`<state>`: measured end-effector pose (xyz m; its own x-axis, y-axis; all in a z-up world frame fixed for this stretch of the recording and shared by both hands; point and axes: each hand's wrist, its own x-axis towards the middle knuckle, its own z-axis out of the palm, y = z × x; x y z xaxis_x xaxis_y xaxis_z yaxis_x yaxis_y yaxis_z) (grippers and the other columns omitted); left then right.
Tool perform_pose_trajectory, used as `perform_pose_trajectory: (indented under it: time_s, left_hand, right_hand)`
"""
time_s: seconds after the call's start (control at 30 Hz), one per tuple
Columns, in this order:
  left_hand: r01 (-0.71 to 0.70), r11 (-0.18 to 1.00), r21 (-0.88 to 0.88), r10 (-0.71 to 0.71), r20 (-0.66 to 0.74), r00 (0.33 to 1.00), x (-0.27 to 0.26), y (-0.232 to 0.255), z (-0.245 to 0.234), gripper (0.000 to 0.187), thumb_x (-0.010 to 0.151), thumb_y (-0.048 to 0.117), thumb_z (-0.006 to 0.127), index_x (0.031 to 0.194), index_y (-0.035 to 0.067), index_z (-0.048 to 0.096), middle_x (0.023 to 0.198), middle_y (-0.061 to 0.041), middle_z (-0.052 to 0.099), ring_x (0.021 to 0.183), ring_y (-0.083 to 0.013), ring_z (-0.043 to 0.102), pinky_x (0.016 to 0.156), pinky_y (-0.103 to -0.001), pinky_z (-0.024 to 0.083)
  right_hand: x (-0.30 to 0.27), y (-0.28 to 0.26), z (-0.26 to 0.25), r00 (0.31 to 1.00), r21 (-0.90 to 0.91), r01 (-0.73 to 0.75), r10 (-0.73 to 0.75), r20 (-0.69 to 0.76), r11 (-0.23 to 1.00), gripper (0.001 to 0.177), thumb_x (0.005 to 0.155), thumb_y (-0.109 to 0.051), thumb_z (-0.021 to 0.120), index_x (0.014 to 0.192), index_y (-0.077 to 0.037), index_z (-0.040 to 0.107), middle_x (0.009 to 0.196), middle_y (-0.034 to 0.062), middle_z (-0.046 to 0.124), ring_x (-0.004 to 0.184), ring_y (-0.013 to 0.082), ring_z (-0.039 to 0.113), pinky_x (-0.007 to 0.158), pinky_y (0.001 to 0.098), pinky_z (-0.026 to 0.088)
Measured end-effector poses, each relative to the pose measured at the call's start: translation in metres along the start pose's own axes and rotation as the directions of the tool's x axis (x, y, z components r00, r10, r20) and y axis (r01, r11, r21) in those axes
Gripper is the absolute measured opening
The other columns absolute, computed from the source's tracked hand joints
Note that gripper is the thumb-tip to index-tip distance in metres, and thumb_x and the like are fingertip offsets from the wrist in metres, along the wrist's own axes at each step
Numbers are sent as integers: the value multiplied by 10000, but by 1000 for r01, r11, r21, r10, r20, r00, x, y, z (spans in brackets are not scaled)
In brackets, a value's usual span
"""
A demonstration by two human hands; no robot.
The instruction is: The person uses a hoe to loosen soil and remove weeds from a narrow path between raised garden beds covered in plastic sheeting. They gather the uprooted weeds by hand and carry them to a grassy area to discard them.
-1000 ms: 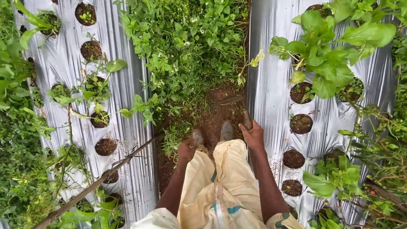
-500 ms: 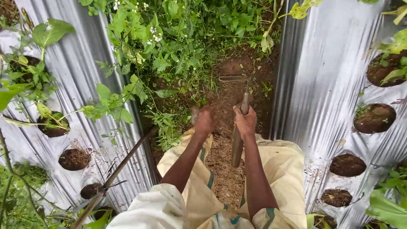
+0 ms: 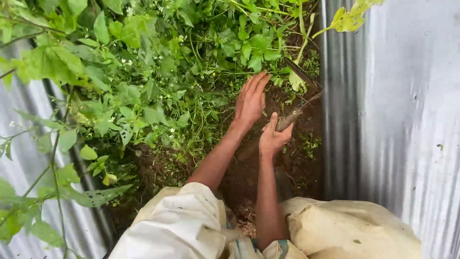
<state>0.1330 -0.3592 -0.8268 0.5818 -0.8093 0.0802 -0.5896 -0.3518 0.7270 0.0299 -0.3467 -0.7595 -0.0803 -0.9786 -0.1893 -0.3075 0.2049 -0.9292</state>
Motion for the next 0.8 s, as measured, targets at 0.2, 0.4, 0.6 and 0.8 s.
perform_pose_trajectory:
  time_s: [0.2, 0.4, 0.6, 0.8]
  left_hand:
    - [-146, 841, 521, 45, 201, 979, 11, -59, 66, 648, 975, 267, 703, 1500, -8, 442, 1266, -190, 668, 1214, -310, 613, 1091, -444, 411]
    - [-205, 783, 587, 74, 240, 968, -6, -79, 80, 381, 990, 49, 527, 1363, -2, 583, 1061, -120, 670, 1000, -242, 623, 884, -389, 452]
    - [-241, 819, 520, 96, 290, 952, 4, -46, 28, 247, 965, 62, 514, 1129, 69, 698, 1059, -129, 671, 985, -282, 654, 849, -417, 465]
    - [-206, 848, 488, 36, 335, 941, 2, -38, 22, 267, 982, 12, 517, 1120, 89, 732, 1069, -123, 677, 980, -271, 668, 852, -391, 467]
  right_hand:
    - [24, 114, 31, 978, -238, -131, 165, 130, 963, 284, 935, -252, 724, 1093, -26, 658, 923, 254, 711, 915, 430, 701, 766, 535, 515]
    - [10, 55, 25, 996, -150, -61, 69, 49, 987, 261, 911, -227, 740, 1090, -44, 689, 829, 207, 706, 741, 317, 679, 672, 438, 534]
    - [14, 151, 33, 996, -287, -66, 80, 39, 956, 233, 888, -169, 745, 1048, -10, 684, 829, 245, 693, 781, 423, 692, 667, 505, 510]
    - [17, 90, 9, 996, -132, -83, 86, 16, 988, 260, 895, -213, 713, 1085, -41, 671, 821, 227, 667, 738, 375, 658, 693, 487, 491]
